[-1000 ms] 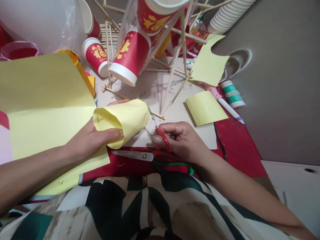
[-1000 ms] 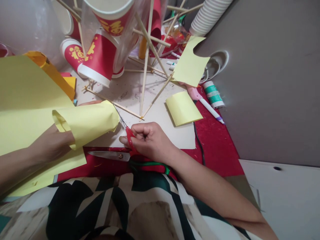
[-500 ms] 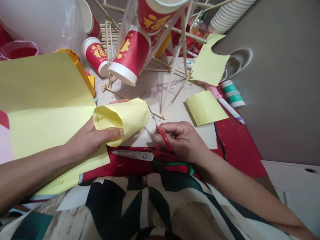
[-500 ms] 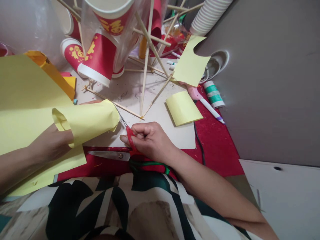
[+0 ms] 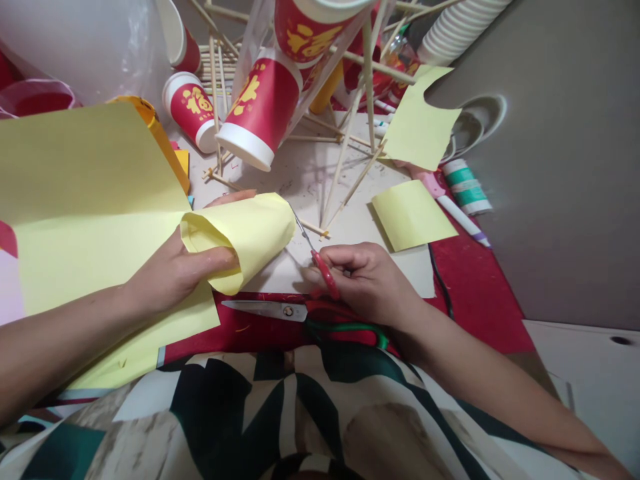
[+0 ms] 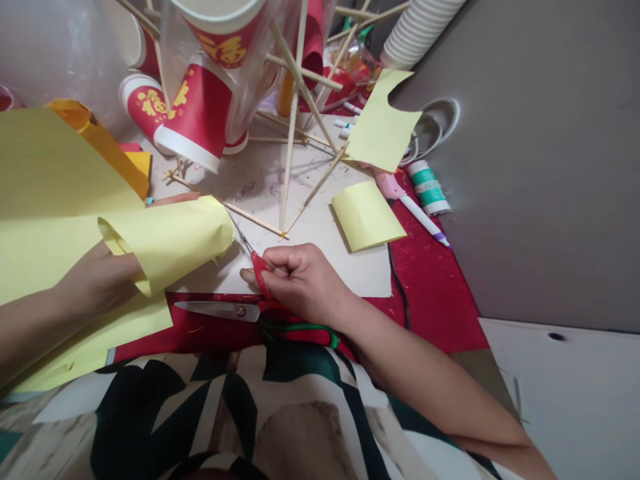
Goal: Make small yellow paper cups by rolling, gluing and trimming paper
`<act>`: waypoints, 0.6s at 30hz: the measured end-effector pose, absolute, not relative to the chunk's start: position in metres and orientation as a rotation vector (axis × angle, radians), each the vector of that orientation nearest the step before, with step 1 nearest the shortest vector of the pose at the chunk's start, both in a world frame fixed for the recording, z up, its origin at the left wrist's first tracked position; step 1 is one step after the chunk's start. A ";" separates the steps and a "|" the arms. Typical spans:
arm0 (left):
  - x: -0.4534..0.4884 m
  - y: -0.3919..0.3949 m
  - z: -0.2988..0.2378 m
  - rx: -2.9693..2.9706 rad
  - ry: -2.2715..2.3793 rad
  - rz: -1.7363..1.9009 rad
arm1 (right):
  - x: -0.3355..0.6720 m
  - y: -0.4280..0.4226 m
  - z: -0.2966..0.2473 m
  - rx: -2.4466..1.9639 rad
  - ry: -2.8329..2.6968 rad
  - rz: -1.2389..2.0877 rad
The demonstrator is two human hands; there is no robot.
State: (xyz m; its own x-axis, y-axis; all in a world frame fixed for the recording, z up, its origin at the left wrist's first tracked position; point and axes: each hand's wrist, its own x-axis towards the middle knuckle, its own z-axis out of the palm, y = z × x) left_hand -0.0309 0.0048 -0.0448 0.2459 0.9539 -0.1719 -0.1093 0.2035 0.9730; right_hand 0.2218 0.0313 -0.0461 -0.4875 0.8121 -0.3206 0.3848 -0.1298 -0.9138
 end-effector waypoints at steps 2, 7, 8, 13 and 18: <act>-0.030 0.006 -0.043 1.080 1.035 0.961 | 0.222 0.031 -0.048 -1.322 -1.772 1.669; -0.029 0.009 -0.039 1.101 1.060 0.952 | 0.222 0.031 -0.049 -1.325 -1.738 1.684; -0.029 0.010 -0.038 1.112 1.067 0.947 | 0.222 0.031 -0.048 -1.332 -1.729 1.690; -0.030 0.011 -0.037 1.173 1.085 0.952 | 0.222 0.030 -0.045 -1.364 -1.667 1.711; -0.034 0.010 -0.036 1.274 1.100 0.902 | 0.222 0.030 -0.045 -1.344 -1.657 1.748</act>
State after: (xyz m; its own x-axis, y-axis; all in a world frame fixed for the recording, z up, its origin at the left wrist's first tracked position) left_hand -0.0340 0.0103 -0.0360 0.2609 0.9574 -0.1236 0.0663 0.1100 0.9917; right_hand 0.2224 0.0298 -0.0447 -0.4696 0.8015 -0.3702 0.3269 -0.2317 -0.9162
